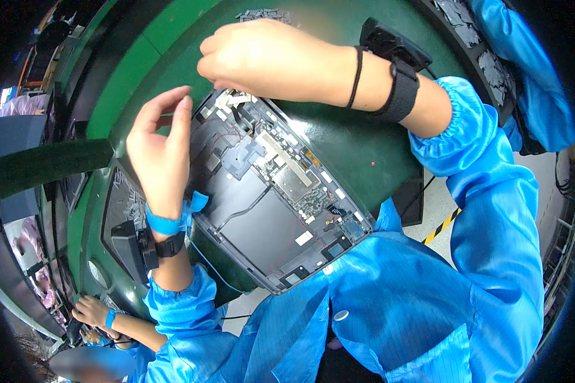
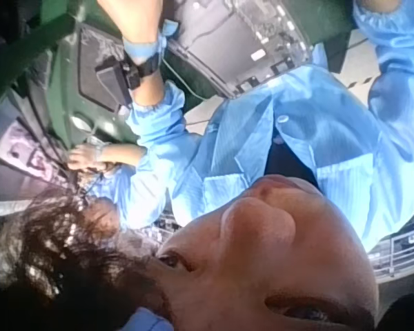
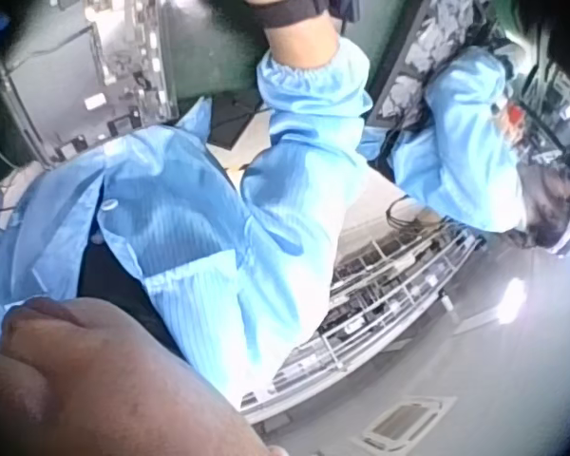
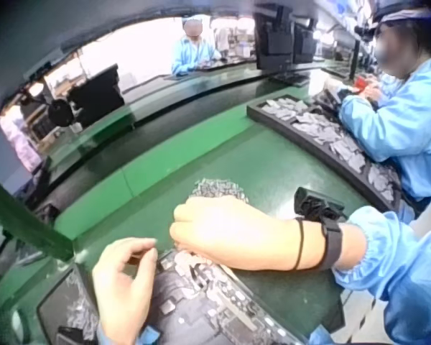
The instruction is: Assembling and inspecting internal components of tablet-like electronic devices on a factory assembly line.
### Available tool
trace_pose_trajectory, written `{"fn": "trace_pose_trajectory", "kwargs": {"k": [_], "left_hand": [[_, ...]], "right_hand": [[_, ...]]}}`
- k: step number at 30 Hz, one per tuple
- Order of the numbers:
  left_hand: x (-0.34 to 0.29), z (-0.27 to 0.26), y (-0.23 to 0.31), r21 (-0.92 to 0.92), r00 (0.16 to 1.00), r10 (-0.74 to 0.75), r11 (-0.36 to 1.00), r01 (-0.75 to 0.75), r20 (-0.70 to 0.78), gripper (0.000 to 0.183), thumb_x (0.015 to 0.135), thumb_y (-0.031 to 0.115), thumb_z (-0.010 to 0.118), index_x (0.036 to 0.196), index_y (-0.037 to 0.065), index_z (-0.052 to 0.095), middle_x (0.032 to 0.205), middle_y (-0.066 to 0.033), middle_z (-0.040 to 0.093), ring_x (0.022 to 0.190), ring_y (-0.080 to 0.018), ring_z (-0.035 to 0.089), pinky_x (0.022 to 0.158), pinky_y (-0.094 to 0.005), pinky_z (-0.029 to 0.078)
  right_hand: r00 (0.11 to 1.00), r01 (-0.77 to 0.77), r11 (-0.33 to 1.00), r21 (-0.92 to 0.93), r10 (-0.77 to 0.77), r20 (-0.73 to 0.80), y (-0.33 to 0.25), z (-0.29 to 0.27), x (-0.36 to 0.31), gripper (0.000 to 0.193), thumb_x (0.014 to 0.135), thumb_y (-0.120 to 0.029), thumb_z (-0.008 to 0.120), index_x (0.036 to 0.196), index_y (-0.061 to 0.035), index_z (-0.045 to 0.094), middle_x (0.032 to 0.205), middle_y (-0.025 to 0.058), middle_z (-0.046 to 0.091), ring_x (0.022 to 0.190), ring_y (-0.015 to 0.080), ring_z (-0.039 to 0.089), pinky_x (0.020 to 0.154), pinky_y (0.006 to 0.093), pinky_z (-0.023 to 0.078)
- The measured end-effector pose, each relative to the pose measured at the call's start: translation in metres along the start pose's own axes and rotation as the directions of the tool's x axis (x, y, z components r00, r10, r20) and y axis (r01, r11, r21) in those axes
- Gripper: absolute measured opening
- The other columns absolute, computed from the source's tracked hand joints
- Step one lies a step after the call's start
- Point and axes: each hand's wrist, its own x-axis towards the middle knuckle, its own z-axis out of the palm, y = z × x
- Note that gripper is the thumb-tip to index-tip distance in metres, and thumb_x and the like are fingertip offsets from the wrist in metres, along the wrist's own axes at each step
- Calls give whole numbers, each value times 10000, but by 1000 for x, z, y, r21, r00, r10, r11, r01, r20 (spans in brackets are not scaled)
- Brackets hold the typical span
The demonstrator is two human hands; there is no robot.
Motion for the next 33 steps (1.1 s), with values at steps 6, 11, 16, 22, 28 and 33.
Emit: {"fn": "trace_pose_trajectory", "kwargs": {"k": [6,11,16,22,28,33], "left_hand": [[3,9,-5,30,994,-17,999,14,109,145,840,101,655,924,-12,693,864,-143,681,786,-230,645,738,-311,502],[8,14,-7,199,987,128,969,-146,101,148,831,124,685,902,-4,708,832,-144,688,734,-246,660,703,-320,510],[4,16,-8,237,972,216,944,-231,87,121,826,99,671,884,-2,703,825,-148,681,746,-286,652,708,-343,509],[4,20,-3,348,936,328,869,-353,130,99,819,79,656,881,7,683,832,-148,670,763,-313,638,706,-375,505],[7,10,-12,440,887,401,770,-461,228,66,794,83,645,811,20,634,744,-120,613,713,-299,612,660,-386,504],[11,11,-16,460,862,419,729,-507,286,53,784,78,620,770,28,608,703,-101,582,705,-275,608,644,-372,512]], "right_hand": [[997,52,984,-170,-42,65,-5,7,5,114,734,-148,633,779,-54,589,826,66,571,841,242,616,705,351,536],[998,-38,997,-66,41,45,5,13,5,97,761,-134,625,774,-43,598,786,88,599,792,281,644,677,371,538],[980,3,999,46,-12,197,16,13,12,97,781,-120,618,759,-26,607,738,114,626,735,321,657,650,393,536],[971,68,996,-62,-51,235,12,8,10,96,768,-116,621,735,-28,606,744,119,637,758,305,664,659,387,541],[974,143,989,-41,-133,181,10,8,18,99,731,-115,637,756,-36,583,711,111,573,695,302,630,617,386,523],[955,88,994,-70,-64,290,8,7,21,122,742,-138,643,755,-23,603,732,120,608,716,310,636,638,392,525]]}}
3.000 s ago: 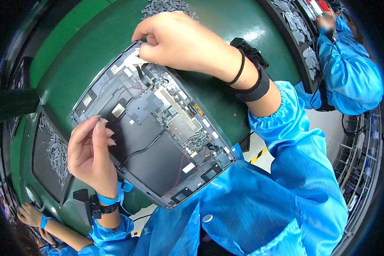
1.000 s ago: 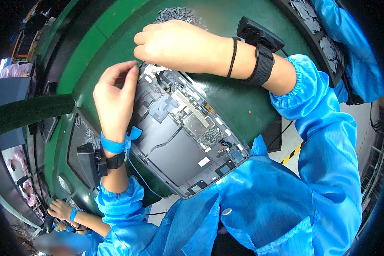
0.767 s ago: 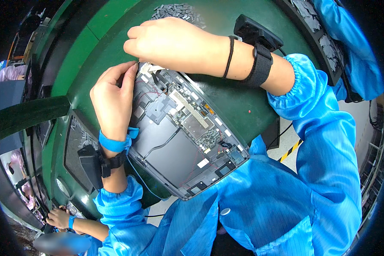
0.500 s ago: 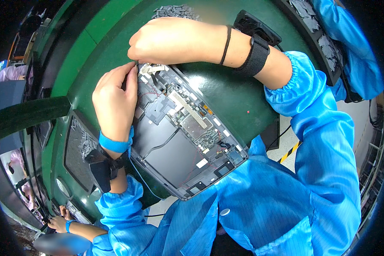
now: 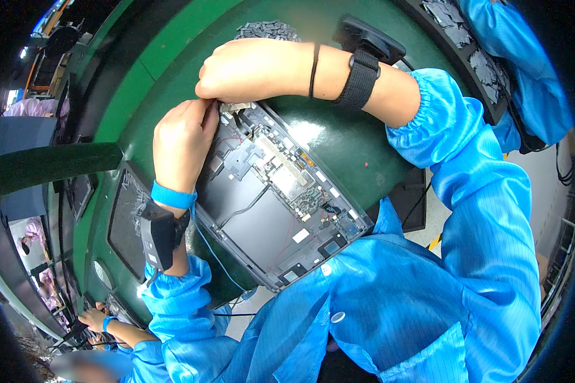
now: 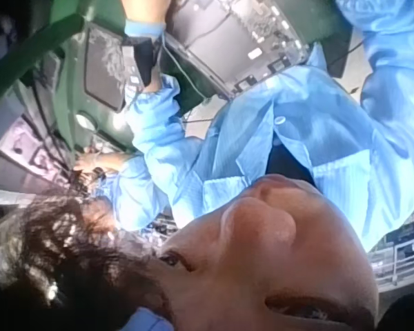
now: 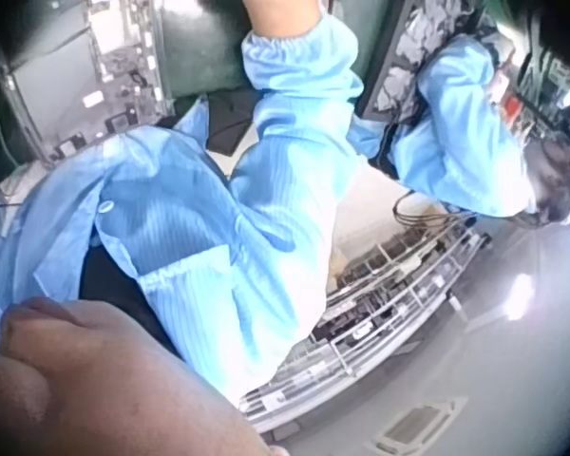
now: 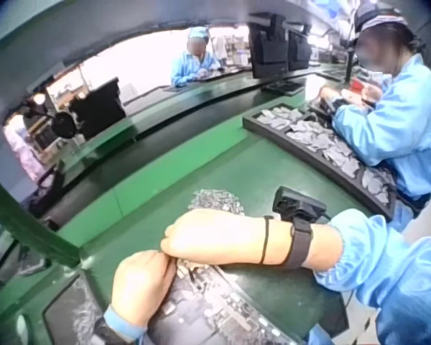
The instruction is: Assembling and inspecting internal components of tablet-like electronic devices on a factory assembly line.
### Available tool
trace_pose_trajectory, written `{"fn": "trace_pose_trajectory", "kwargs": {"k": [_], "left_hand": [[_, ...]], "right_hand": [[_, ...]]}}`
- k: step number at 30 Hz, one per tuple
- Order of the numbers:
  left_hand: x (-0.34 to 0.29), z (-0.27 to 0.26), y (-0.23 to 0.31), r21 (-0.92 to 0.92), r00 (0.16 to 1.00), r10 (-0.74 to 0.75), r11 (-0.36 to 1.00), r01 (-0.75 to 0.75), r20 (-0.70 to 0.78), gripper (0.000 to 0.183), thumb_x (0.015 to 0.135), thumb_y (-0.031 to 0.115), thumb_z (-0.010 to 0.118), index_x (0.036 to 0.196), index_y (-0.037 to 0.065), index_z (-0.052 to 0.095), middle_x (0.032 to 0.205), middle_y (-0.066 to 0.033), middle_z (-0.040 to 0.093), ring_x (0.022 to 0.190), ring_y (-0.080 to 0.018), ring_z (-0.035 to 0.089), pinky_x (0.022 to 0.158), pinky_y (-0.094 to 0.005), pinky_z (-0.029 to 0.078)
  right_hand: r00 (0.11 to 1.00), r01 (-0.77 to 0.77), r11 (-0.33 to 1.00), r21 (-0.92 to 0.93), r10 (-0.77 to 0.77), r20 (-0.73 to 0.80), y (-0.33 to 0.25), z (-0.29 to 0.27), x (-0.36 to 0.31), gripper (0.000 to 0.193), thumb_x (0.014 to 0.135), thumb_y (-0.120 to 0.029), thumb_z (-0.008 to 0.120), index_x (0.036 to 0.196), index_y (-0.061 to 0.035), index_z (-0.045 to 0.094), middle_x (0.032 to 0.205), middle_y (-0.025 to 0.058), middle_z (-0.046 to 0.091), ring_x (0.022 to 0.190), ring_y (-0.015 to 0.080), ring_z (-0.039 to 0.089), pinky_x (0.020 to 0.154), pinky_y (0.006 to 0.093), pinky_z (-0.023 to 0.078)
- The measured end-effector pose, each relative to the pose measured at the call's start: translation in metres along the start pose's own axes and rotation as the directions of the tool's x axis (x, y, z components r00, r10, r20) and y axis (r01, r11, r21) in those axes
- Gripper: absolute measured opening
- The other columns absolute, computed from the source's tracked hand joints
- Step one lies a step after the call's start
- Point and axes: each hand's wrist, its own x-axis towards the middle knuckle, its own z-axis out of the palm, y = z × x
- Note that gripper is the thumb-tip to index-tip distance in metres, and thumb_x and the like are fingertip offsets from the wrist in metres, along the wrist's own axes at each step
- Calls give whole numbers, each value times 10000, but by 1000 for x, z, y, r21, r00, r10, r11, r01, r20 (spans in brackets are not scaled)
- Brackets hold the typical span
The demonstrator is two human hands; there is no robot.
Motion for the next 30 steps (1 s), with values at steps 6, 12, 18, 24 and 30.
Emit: {"fn": "trace_pose_trajectory", "kwargs": {"k": [6,12,18,24,30], "left_hand": [[-7,-6,3,-136,997,-50,990,41,-66,115,803,81,656,895,13,648,852,-142,651,796,-337,616,748,-399,497],[-40,-49,59,-134,973,-227,964,229,36,260,729,168,763,933,51,654,899,-115,602,842,-298,556,751,-376,453],[-45,-44,58,-236,952,-298,922,306,73,244,731,128,769,935,37,670,844,-103,606,798,-271,567,720,-353,460],[-28,-41,42,-767,796,-461,313,560,393,196,895,150,649,984,-21,687,758,-42,663,667,-77,551,608,-243,450],[-10,-41,27,-736,767,-398,268,621,503,209,892,143,646,1014,-23,680,849,-51,665,733,-76,562,669,-228,464]], "right_hand": [[1000,-3,998,61,3,2,3,5,1,126,782,-147,659,769,-29,616,767,106,622,758,304,635,664,383,524],[904,8,987,160,61,-423,-17,-23,-48,113,779,-106,669,871,-48,643,873,62,629,864,252,595,757,359,502],[904,81,977,196,11,-428,-38,-16,-73,157,754,-81,679,906,-47,656,916,67,639,821,246,601,699,348,501],[891,269,958,-100,-287,-353,-41,-13,-76,334,743,-105,636,1074,-63,657,1164,81,626,779,187,595,640,286,486],[877,223,957,-188,-281,-391,-43,-16,-75,325,726,-122,641,1044,-59,669,1094,58,664,693,120,583,573,253,444]]}}
